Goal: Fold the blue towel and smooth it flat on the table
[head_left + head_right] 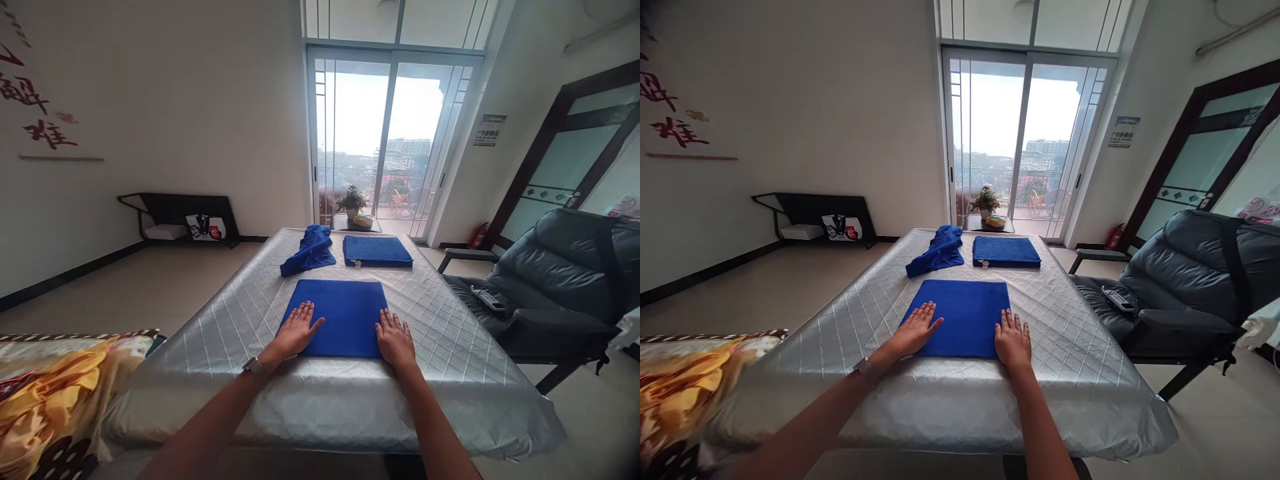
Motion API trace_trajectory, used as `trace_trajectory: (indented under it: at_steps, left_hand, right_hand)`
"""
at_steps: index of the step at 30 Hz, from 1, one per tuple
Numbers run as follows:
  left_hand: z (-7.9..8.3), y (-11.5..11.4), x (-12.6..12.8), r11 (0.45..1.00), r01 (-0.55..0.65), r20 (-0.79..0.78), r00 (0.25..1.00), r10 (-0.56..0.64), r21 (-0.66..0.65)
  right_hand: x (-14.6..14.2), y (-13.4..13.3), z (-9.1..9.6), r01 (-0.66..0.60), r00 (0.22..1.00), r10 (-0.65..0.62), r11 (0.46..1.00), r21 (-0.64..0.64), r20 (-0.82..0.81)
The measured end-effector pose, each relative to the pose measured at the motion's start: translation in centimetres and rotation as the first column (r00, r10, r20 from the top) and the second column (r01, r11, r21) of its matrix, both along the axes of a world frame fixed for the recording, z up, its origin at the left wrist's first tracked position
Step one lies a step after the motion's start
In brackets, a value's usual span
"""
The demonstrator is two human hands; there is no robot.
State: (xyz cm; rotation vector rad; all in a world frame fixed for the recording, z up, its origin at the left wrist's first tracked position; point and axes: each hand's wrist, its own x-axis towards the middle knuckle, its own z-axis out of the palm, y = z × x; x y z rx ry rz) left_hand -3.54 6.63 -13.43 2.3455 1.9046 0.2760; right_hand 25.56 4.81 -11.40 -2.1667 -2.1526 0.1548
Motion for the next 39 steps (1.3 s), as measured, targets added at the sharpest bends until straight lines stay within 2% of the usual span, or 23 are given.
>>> trace_trajectory:
  at_steps: [2, 5, 13, 21, 25, 29, 34, 39]
  left_hand:
    - [-0.7, -0.4, -2.0, 0.998, -0.049, -0.015, 0.999, 0.049, 0.026]
    - [-1.4, -1.1, -3.2, 0.995, -0.082, 0.001, 0.997, 0.082, 0.058]
    - [-1.5, -2.0, -2.7, 0.992, -0.079, 0.030, 0.997, 0.077, 0.093]
    - [-2.1, -1.7, -2.7, 0.991, -0.100, 0.063, 0.994, 0.094, 0.085]
    - [-2.6, -1.6, -2.8, 0.988, -0.104, 0.046, 0.994, 0.100, 0.109]
    - [-3.1, -1.6, -3.1, 0.986, -0.099, 0.015, 0.995, 0.098, 0.136]
    - [-3.1, -1.5, -3.3, 0.985, -0.070, -0.013, 0.997, 0.073, 0.155]
    - [-2.6, -1.6, -3.6, 0.990, -0.064, -0.030, 0.997, 0.068, 0.122]
  right_hand:
    - [0.0, 0.1, -0.1, 0.003, 1.000, -0.003, 1.000, 0.000, 0.009]
    - [0.1, 0.2, -0.3, 0.004, 0.999, -0.004, 1.000, -0.002, 0.032]
    - [0.1, 0.4, -0.3, -0.008, 0.995, 0.012, 0.999, -0.040, 0.103]
    - [0.4, 1.5, 0.2, -0.012, 0.990, 0.025, 0.995, -0.099, 0.140]
    - [-0.2, 3.5, 1.0, -0.028, 0.993, 0.035, 0.998, -0.062, 0.113]
    - [-0.5, 5.2, 0.6, -0.025, 0.997, 0.028, 0.998, -0.052, 0.076]
    - [-0.3, 5.3, -0.5, -0.021, 0.999, 0.023, 0.999, -0.043, 0.031]
    - [-0.3, 5.1, -0.3, -0.010, 1.000, 0.010, 0.999, -0.037, -0.011]
